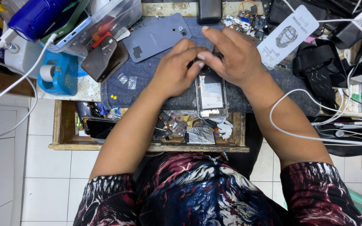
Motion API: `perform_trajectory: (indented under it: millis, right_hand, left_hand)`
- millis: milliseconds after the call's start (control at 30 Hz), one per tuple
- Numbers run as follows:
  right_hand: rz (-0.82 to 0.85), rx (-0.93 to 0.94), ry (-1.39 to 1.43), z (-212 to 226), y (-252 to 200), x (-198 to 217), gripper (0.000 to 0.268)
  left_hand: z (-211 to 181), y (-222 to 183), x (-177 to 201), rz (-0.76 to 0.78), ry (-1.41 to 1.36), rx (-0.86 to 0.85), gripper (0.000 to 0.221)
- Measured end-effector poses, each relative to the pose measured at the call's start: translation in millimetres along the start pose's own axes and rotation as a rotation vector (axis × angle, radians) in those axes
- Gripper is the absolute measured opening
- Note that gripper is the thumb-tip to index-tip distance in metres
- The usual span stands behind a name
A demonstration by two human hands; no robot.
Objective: The person uses a screwdriver to remove screws from the internal components of a mobile phone and then pulls back a protective layer or battery adhesive by hand.
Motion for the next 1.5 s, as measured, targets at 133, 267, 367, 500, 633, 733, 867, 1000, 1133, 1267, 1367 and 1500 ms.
perform_trajectory:
  millis: [133, 267, 367, 500, 633, 733, 867, 1000, 1133, 1267, 1367, 1500]
  right_hand:
    - [-0.035, 0.027, 0.013, 5.5, 11.4, 5.6, 0.044]
    - [-0.055, -0.031, 0.042, -0.1, 5.3, 0.8, 0.051]
    - [-0.036, 0.015, 0.151, 2.6, -0.1, -2.8, 0.051]
    - [-0.103, 0.078, 0.228, 13.8, 1.9, 6.5, 0.056]
    - [-0.129, -0.014, 0.181, 5.2, -2.5, -4.1, 0.056]
    - [-0.114, -0.030, 0.271, -2.5, -5.6, -10.2, 0.055]
    - [-0.219, 0.045, 0.220, 4.5, -6.2, 5.3, 0.057]
    - [-0.239, 0.016, 0.181, 1.3, -7.3, -1.3, 0.056]
    - [-0.190, -0.031, 0.203, -6.8, -12.5, -16.3, 0.059]
    - [-0.231, 0.023, 0.245, -4.8, -12.0, -6.8, 0.070]
    - [-0.274, -0.024, 0.193, -7.7, -13.2, -1.9, 0.064]
    - [-0.164, -0.096, 0.241, -14.5, -8.8, -13.3, 0.065]
  left_hand:
    - [22.2, 15.0, -16.8, 0.027, -0.193, 0.086, 0.020]
    - [17.9, 14.1, -23.2, 0.021, -0.132, -0.027, 0.017]
    - [20.5, 8.9, -25.2, -0.029, -0.019, -0.024, 0.019]
    - [18.4, 9.2, -23.8, -0.109, 0.084, -0.028, 0.025]
    - [17.6, 7.3, -18.7, -0.133, 0.119, -0.018, 0.021]
    - [11.0, 6.9, -11.3, -0.127, 0.032, -0.042, 0.024]
    - [1.0, 11.7, -10.7, -0.052, -0.004, -0.124, 0.026]
    - [9.8, 13.5, -18.0, -0.030, -0.023, -0.020, 0.020]
    - [10.6, 13.5, -19.5, -0.043, 0.038, 0.021, 0.030]
    - [13.6, 10.7, -19.0, -0.032, 0.040, -0.027, 0.022]
    - [30.8, 6.5, -25.9, -0.027, 0.080, 0.084, 0.020]
    - [9.4, 9.1, -16.9, -0.115, 0.064, -0.064, 0.030]
Point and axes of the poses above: each hand's wrist, its own y-axis towards the middle knuckle, its own x-axis out of the back of the hand, z = x × y, the point moved 10 cm from there along y, towards the middle knuckle, and after that the axes turned 5 degrees about -x, right-handed, at the moved point
